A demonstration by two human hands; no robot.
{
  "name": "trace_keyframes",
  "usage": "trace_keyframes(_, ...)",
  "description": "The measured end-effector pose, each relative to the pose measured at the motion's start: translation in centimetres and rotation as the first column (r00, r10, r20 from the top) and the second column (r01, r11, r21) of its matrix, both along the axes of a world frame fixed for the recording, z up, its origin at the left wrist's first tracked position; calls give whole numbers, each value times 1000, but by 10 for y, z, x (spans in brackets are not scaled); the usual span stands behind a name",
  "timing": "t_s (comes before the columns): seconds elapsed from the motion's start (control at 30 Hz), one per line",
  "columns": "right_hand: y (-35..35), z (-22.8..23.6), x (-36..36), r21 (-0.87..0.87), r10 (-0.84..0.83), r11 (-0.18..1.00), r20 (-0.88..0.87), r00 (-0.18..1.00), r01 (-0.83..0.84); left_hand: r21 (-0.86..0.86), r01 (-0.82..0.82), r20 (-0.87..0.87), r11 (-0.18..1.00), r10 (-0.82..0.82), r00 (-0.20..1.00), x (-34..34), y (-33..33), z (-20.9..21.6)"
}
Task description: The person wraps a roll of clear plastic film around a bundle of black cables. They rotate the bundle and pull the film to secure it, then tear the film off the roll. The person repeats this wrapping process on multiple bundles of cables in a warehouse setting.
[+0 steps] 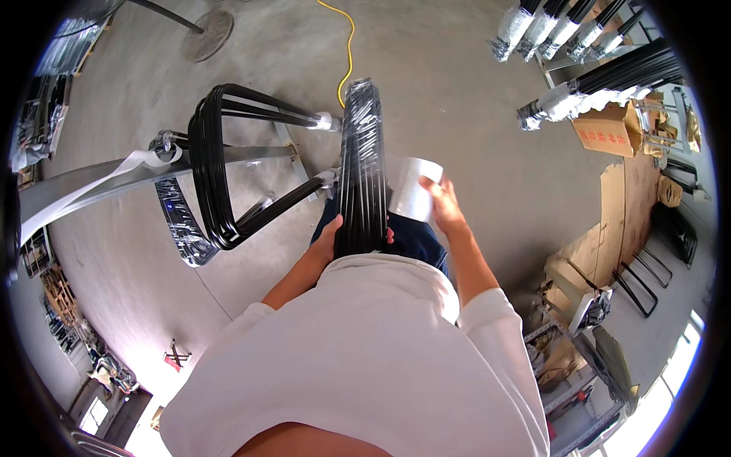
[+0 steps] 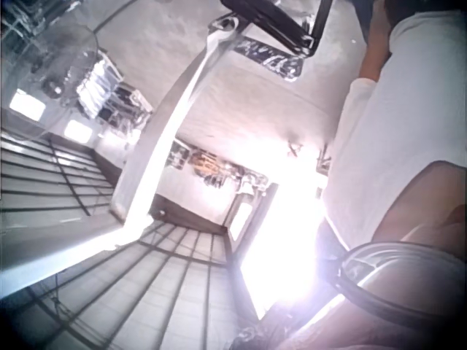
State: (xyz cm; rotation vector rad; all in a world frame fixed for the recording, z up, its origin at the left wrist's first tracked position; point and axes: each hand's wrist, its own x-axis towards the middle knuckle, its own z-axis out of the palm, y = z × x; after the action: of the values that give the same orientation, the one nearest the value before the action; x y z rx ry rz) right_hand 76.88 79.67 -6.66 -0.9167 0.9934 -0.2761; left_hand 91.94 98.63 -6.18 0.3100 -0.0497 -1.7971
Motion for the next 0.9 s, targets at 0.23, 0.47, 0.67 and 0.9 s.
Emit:
trace_keyframes(0.23,46,140,38,-492,205,791,-345,916,-363,326,-138,71,935,121,990,-1,11,10)
trace_keyframes(0.47,94,149,108,-480,284,618,-603,746,-623,34,-372,994,928,7,107,12,42,54)
trace_keyframes(0.67,104,119,99,-760,321,288,-497,806,-583,292,-554,824,780,89,560,6,50,45)
trace_keyframes(0.9,27,-8,69,-127,94,980,-385,918,-154,420,-536,332,732,426,842,6,60,21)
